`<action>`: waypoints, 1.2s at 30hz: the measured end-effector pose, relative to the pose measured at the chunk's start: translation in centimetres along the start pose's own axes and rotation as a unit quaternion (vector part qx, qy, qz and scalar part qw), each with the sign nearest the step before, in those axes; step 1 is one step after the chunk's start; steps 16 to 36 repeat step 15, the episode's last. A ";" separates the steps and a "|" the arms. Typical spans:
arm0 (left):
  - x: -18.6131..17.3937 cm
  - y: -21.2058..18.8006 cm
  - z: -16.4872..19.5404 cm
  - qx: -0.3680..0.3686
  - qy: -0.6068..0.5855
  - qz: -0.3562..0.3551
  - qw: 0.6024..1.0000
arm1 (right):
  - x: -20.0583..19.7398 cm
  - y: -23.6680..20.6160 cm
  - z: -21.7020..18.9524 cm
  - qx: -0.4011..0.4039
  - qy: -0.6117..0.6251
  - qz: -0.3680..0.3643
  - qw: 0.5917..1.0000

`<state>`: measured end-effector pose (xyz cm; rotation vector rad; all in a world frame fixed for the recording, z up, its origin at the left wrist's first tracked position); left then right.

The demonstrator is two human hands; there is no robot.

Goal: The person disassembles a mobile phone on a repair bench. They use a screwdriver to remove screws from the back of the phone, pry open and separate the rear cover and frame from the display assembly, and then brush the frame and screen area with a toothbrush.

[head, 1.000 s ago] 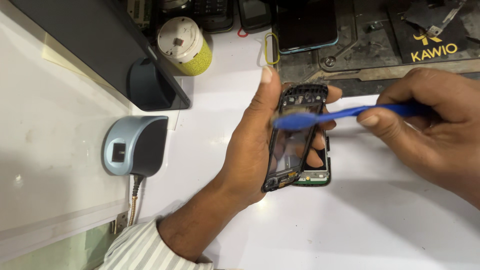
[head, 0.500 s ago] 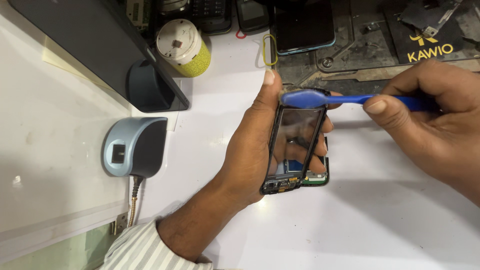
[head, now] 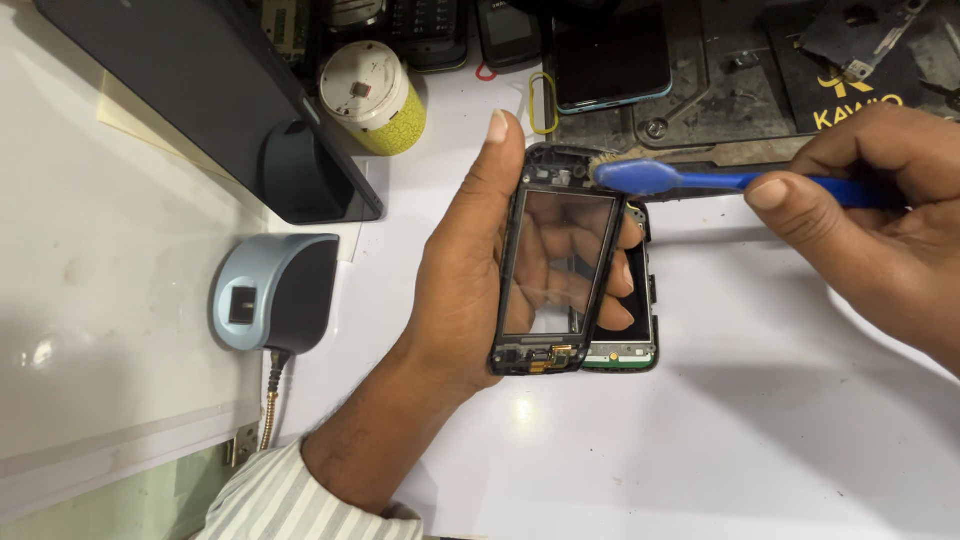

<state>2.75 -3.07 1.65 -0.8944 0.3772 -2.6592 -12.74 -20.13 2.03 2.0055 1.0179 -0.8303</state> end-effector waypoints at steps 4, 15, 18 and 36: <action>0.2 0.1 -0.4 -0.001 0.026 0.012 1.000 | 0.0 0.1 -0.4 -0.016 -0.004 0.004 1.000; 1.1 0.3 -1.2 -0.023 0.074 -0.008 0.997 | 0.2 -0.1 -2.0 0.002 -0.009 -0.008 1.000; 1.1 0.3 -1.2 -0.023 0.074 -0.008 0.997 | 0.2 -0.1 -2.0 0.002 -0.009 -0.008 1.000; 1.1 0.3 -1.2 -0.023 0.074 -0.008 0.997 | 0.2 -0.1 -2.0 0.002 -0.009 -0.008 1.000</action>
Point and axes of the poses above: each hand's wrist, its own y-axis towards the middle knuckle, its own x-axis out of the palm, z = x × y, the point moved 5 cm from there along y, towards the middle knuckle, and after that the axes turned 14 degrees about -x, right-handed, at the moved point
